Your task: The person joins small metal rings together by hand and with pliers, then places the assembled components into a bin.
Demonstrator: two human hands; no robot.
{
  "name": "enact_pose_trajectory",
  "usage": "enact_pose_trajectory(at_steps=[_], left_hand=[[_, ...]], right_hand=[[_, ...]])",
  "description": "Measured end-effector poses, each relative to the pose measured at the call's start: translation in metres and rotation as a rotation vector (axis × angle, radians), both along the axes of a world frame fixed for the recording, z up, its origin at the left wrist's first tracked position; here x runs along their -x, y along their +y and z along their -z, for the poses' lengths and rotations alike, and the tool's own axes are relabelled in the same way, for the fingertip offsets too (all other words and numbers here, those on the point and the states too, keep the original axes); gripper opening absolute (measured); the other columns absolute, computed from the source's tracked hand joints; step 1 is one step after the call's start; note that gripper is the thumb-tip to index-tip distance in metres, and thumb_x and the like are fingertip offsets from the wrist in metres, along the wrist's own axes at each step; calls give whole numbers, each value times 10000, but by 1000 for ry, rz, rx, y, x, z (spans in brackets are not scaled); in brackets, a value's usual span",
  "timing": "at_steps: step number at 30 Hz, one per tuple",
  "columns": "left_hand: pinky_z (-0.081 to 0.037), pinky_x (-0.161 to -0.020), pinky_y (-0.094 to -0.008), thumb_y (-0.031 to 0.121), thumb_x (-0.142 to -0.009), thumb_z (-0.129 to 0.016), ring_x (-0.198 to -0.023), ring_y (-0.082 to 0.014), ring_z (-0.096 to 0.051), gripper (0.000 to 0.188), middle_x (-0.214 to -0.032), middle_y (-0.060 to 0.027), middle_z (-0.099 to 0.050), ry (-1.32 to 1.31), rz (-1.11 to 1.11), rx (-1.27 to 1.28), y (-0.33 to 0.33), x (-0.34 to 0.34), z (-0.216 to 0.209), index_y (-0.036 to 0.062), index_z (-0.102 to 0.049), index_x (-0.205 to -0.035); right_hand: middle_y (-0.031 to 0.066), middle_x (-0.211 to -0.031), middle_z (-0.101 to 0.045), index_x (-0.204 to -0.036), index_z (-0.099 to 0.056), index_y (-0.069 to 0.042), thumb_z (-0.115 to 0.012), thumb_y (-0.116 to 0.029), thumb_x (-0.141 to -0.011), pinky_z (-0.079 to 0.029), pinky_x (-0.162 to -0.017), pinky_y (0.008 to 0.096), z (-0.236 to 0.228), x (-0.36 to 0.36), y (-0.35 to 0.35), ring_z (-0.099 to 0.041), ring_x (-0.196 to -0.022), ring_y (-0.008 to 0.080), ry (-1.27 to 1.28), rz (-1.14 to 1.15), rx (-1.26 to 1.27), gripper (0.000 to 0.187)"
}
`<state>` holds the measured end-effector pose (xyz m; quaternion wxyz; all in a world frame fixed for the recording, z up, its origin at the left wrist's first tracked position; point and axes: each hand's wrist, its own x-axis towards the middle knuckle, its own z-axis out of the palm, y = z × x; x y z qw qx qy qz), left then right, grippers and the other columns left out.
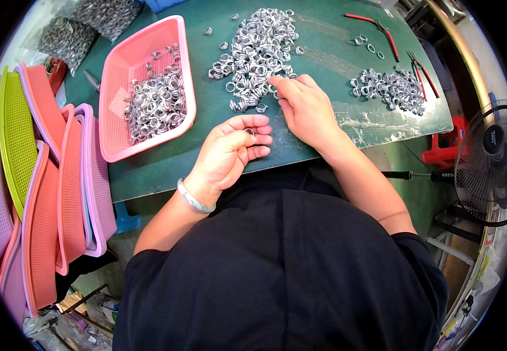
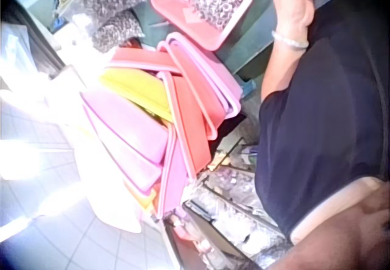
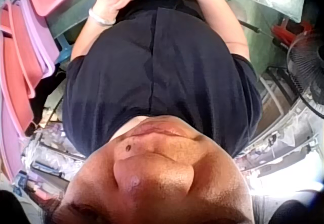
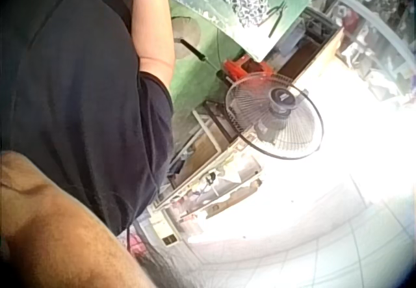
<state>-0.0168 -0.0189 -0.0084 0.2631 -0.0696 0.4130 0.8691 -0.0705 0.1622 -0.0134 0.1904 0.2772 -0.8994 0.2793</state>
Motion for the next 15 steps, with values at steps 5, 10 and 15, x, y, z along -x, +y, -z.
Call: enact_pose_trajectory(at_steps=[5, 10, 15], left_hand=[[-470, -649, -240, 28, -837, -507, -744, -128, -570, 245, -900, -65, -590, 30, -36, 99, 3, 0, 0, -7, -541, -1078], [-385, -546, -184, 23, -827, -570, -612, -55, -478, 287, -787, 8, -546, 234, -123, 312, 14, 1, -3, 31, -548, -1113], [-378, -600, -166, 22, -793, -631, -666, -23, -437, 302, -754, 52, -499, 351, -124, 397, 18, 1, -1, 39, -592, -1093]], right_hand=[[50, -799, -604, -1068, -549, -68, -570, 2, -727, -460, -665, 318, 1, 2, 2, -553, -751, 223, -121, -25, 128, 349], [-4, -773, -577, -1099, -523, -7, -646, 3, -752, -434, -652, 203, -16, -9, 4, -525, -699, 57, -899, -251, 942, 368], [13, -784, -579, -1113, -508, 6, -640, -16, -773, -432, -629, 199, -21, -16, 5, -524, -680, 70, -1170, -326, 1175, 365]])
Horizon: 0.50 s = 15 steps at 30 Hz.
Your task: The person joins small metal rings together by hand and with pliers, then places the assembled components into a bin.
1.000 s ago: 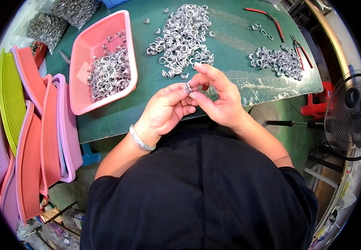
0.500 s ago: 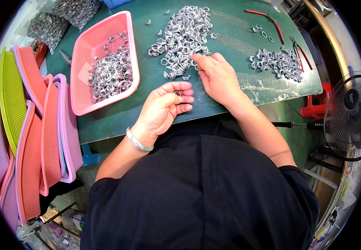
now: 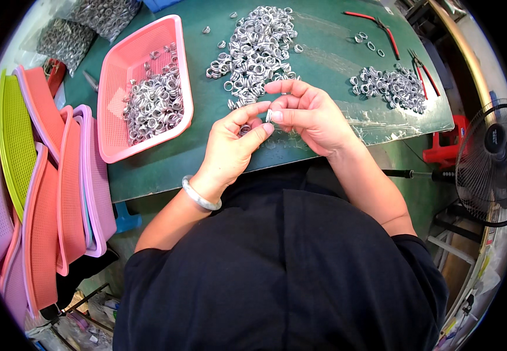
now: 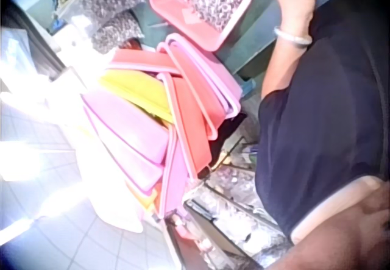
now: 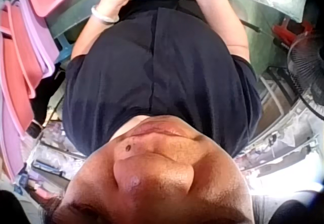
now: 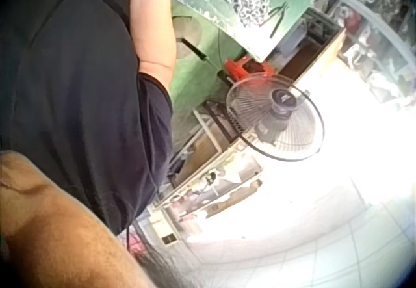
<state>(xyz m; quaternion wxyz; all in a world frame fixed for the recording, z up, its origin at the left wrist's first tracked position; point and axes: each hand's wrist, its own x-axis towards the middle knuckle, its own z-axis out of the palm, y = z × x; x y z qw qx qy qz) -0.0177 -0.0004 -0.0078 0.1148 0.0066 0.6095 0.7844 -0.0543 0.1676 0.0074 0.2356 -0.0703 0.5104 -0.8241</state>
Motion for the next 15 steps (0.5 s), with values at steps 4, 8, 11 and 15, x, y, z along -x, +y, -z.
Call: enact_pose_trajectory(at_steps=[4, 8, 11, 15], left_hand=[[-387, -604, -167, 13, -797, -626, -672, -21, -448, 255, -733, 55, -507, 41, -14, 21, 0, -2, 1, 30, -614, -1051], [-397, -613, -169, 12, -797, -626, -683, -25, -465, 249, -747, 47, -524, 80, -47, 71, 2, -3, 1, 19, -615, -1046], [-406, -616, -176, 8, -793, -626, -686, -33, -474, 236, -746, 36, -529, 202, -79, 116, 2, -2, 10, 14, -625, -1030], [-413, -609, -189, -9, -778, -628, -677, -52, -484, 248, -743, 7, -534, 371, -114, 284, 0, -1, 12, 31, -641, -1023]], right_hand=[[24, -787, -578, -1124, -502, 3, -637, -33, -786, -439, -615, 201, 3, -3, 0, -524, -672, 74, -68, 8, 63, 365], [33, -799, -591, -1126, -497, -4, -639, -36, -785, -434, -613, 200, 5, -4, 1, -531, -677, 81, -81, 32, 69, 372], [36, -799, -604, -1118, -489, 2, -646, -31, -774, -422, -625, 197, 2, -6, 0, -544, -709, 86, -64, 46, 61, 379], [40, -816, -600, -1128, -481, 11, -628, 3, -777, -438, -679, 213, 1, -12, -5, -557, -763, 89, 98, 85, 50, 381]])
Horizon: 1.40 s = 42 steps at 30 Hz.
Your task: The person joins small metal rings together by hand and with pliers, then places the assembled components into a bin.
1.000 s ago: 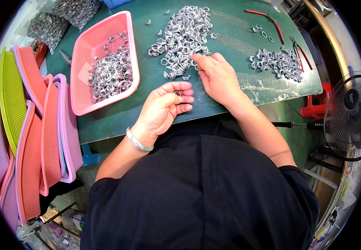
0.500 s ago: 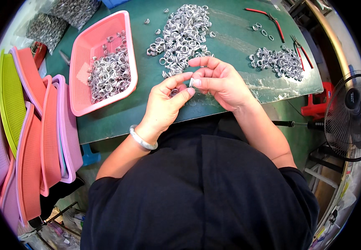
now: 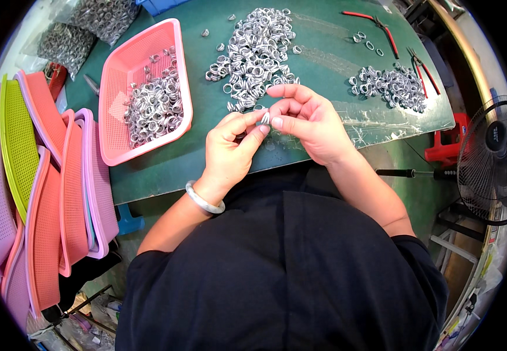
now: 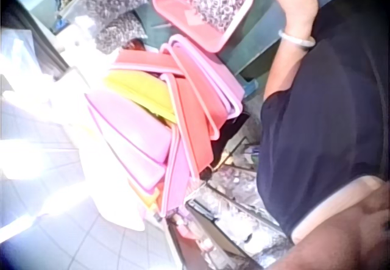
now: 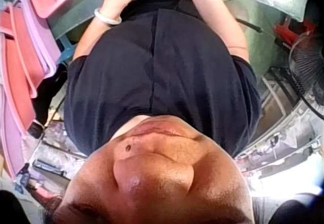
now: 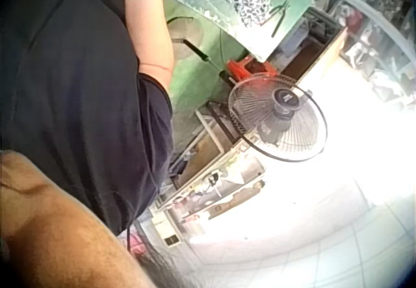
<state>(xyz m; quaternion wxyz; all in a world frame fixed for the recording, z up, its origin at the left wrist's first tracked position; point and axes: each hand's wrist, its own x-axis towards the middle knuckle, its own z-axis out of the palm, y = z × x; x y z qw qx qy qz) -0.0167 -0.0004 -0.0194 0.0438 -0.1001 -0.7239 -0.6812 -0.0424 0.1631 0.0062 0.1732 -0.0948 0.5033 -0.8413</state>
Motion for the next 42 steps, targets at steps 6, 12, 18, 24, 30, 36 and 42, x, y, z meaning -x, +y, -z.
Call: enact_pose_trajectory(at_steps=[6, 12, 18, 24, 30, 36, 42], left_hand=[[-421, -595, -200, -56, -756, -613, -657, -79, -502, 318, -733, -18, -533, 176, -53, 116, 2, -3, -3, 73, -648, -1044], [-423, -571, -203, -74, -747, -602, -634, -84, -505, 340, -730, -26, -537, 222, -72, 179, 3, -5, -5, 79, -648, -1047], [-399, -564, -202, -62, -751, -613, -631, -78, -484, 316, -731, -24, -539, 246, -85, 204, 4, -7, -6, 49, -642, -1045], [-371, -507, -198, -18, -758, -636, -571, -70, -466, 190, -684, -23, -526, 232, -84, 223, 3, -5, -8, 2, -644, -946], [-358, -498, -198, -5, -767, -641, -566, -64, -452, 88, -670, -21, -516, 237, -94, 219, 3, -5, -8, -16, -628, -853], [-355, -500, -202, 0, -767, -646, -568, -67, -446, 59, -662, -21, -512, 236, -97, 246, 3, -5, -11, -21, -607, -805], [-353, -492, -202, 3, -763, -651, -560, -68, -448, 59, -660, -21, -511, 253, -99, 258, 3, -5, -11, -16, -607, -797]], right_hand=[[18, -817, -587, -1150, -476, -16, -593, 50, -766, -438, -698, 226, 4, -11, -7, -540, -757, 83, 418, 148, -280, 407], [15, -802, -582, -1165, -479, -40, -605, 48, -747, -438, -685, 235, 11, -14, -9, -529, -731, 89, 570, 233, -372, 445], [20, -809, -582, -1168, -474, -37, -597, 48, -755, -441, -690, 237, 12, -14, -10, -535, -742, 91, 607, 253, -397, 439], [38, -839, -584, -1171, -447, -6, -583, 33, -795, -443, -712, 225, 8, -11, -7, -553, -785, 90, 252, 130, -132, 401], [38, -850, -588, -1190, -438, 5, -595, -5, -807, -423, -681, 213, 7, -8, -5, -534, -757, 78, 26, 79, -34, 414], [33, -821, -588, -1163, -453, 10, -607, -19, -801, -410, -646, 211, 7, -6, -4, -520, -712, 81, -58, 60, -20, 395], [30, -811, -588, -1159, -455, 9, -605, -20, -803, -409, -643, 209, 6, -6, -3, -518, -706, 81, -83, 48, -15, 387]])
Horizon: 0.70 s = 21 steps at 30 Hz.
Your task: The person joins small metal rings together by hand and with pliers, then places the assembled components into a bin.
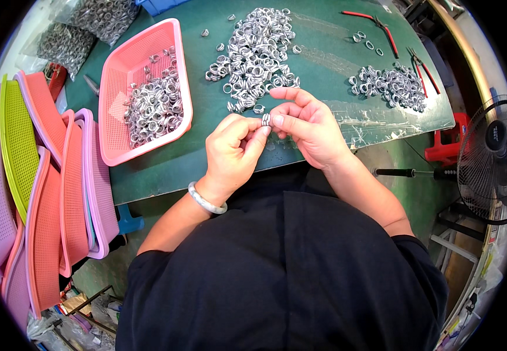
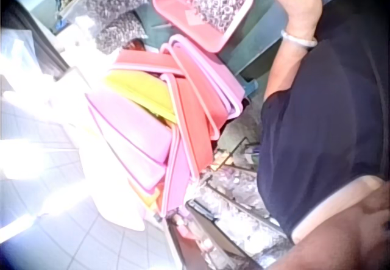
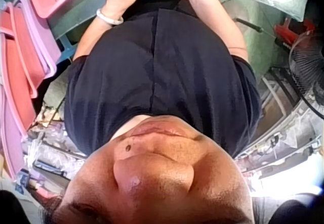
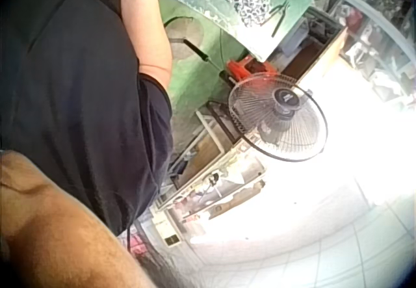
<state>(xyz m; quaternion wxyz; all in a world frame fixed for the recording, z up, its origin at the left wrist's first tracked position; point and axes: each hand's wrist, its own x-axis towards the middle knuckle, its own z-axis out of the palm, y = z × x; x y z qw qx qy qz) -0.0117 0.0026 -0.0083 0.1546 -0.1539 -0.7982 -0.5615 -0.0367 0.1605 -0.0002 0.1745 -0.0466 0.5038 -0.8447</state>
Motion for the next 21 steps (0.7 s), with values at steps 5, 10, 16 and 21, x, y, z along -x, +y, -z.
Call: enact_pose_trajectory(at_steps=[5, 10, 16, 21], left_hand=[[-353, -479, -204, -2, -757, -654, -550, -71, -452, 63, -659, -24, -513, 34, 1, 30, 0, 0, 0, -13, -612, -803], [-359, -465, -214, -14, -741, -659, -529, -90, -459, 93, -650, -36, -518, 152, -10, 147, -2, 1, -1, -8, -623, -826], [-357, -465, -220, -24, -740, -654, -530, -96, -459, 150, -645, -38, -526, 252, -8, 152, -2, 4, 2, -5, -639, -888], [-350, -514, -198, -4, -772, -636, -594, -68, -460, 133, -694, -26, -537, -10, 64, -2, -5, 0, -5, -16, -639, -904]], right_hand=[[30, -811, -589, -1157, -458, 3, -606, -25, -806, -407, -640, 206, 0, 0, 0, -519, -707, 80, -10, 3, 1, 382], [32, -822, -585, -1172, -448, -3, -605, -6, -800, -416, -663, 206, 3, 0, 0, -527, -730, 80, 27, 4, 4, 404], [36, -859, -570, -1225, -401, -2, -585, 49, -792, -426, -744, 215, 5, -4, -3, -537, -795, 80, 308, 52, -81, 473], [23, -813, -568, -1192, -437, -16, -580, 53, -769, -449, -709, 241, 11, -5, -3, -543, -755, 91, 597, 171, -332, 451]])
